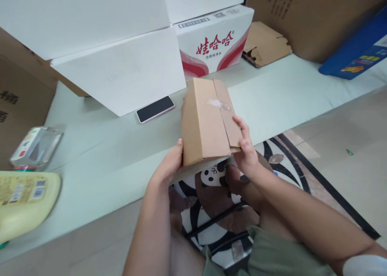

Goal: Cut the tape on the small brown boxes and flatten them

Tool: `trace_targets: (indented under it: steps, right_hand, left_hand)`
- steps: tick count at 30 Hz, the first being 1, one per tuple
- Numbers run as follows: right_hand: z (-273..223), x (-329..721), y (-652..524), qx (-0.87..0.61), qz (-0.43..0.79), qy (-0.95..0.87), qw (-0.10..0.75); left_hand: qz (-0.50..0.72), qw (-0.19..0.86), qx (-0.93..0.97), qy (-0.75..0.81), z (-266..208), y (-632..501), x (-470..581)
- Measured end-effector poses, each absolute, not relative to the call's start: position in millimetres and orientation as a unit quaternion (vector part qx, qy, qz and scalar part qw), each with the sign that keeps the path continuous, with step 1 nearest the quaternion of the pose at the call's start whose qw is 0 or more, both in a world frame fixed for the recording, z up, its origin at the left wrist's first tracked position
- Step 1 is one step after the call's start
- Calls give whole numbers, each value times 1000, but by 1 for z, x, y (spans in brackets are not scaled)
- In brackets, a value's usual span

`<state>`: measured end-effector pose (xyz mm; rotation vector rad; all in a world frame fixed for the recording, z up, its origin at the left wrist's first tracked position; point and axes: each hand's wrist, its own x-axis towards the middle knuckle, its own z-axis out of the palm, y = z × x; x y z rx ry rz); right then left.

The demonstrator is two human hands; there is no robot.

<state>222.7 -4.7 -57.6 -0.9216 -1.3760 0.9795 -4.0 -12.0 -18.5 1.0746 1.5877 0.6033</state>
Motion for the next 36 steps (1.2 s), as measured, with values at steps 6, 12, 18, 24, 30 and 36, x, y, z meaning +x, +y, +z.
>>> trace_targets:
  steps: [6,12,18,24,30,36]
  right_hand:
    - [-46,226,-5,-432,353,-630,541]
    - [-42,220,-8,-358,389,-706,472]
    - [-51,234,22,-536,249,-691,417]
    - [-54,238,40,-663,107,-717,188]
    - [-42,235,40,-678,150,-693,191]
    - [-34,239,27,-599,263,-612,444]
  left_hand:
    - [407,309,555,657,-23,-12,-4]
    - [546,129,712,422,-18,-16,-3]
    - [567,123,708,403,-22,-13,-2]
    - [558,113,708,417,-21,-15,-2]
    - [549,109,705,436,-20,-17,0]
    - [559,109,701,429,-20,-17,3]
